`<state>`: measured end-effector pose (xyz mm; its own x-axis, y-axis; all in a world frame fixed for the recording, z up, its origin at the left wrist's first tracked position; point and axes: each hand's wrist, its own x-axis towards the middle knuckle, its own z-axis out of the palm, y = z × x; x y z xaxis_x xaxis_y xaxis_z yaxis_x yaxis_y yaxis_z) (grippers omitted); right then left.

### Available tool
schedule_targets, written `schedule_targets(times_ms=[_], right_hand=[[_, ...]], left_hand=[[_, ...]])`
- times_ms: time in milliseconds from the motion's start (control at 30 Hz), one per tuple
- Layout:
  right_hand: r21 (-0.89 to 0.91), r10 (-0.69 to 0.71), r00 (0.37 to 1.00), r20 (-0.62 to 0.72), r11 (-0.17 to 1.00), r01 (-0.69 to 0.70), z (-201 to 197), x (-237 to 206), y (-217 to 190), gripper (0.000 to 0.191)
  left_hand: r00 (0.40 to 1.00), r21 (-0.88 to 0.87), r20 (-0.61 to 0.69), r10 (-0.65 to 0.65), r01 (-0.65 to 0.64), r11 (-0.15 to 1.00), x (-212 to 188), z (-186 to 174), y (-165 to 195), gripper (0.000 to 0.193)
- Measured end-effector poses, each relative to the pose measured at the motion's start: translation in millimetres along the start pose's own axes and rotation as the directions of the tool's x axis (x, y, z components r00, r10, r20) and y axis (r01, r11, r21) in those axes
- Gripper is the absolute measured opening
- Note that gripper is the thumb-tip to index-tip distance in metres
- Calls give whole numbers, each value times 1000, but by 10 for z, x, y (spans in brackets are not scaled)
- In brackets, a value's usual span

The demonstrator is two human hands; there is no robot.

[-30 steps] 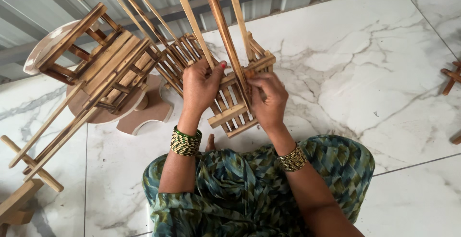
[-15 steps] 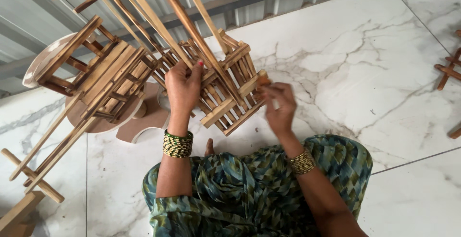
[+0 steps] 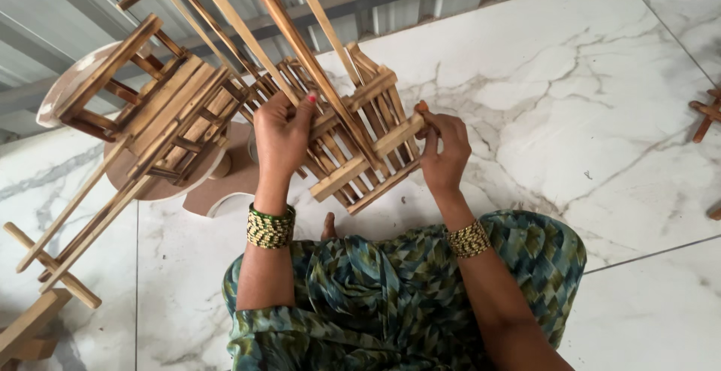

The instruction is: The person sits on the floor assembling a small slatted wooden chair, fitting wooden cross pieces and slats into the frame and turning the chair over to work on different sides. They rub an orange block along the wooden slats and edges of the chair between fitting steps.

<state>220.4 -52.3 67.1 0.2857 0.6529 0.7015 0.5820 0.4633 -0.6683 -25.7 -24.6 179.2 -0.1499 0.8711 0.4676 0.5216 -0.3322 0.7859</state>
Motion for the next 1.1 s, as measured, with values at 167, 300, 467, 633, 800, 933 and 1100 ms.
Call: schedule_targets(times_ms=[167,300,467,633,800,933,1100], right_hand=[[467,430,900,70,783,-411,55,32,311,22],[659,435,895,96,646,-385,128,-32,377,19],[526,247,944,218,785,-326,282,-427,114,8],[623,453,870,198,627,-468,247,-236,200,16],[652,403,910,99,665,-365,354,-232,140,21],[599,362,923,127,714,-362,461,-483,-21,26],[611,415,909,-36,729,-309,414,-148,221,25]], left_hand=[[1000,-96,-2,-17,17,995,26,14,-82,34],[1000,-12,-26,-12,12,1000,17,91,-77,46],[995,-42,-95,-31,27,999,65,159,-47,38],[998,-82,-60,14,-19,996,51,113,-63,34],[996,-75,-73,-60,55,996,39,146,-47,40],[996,-145,-78,-36,25,989,56,164,-19,34],[996,-77,-47,-80,76,994,16,157,-41,34]])
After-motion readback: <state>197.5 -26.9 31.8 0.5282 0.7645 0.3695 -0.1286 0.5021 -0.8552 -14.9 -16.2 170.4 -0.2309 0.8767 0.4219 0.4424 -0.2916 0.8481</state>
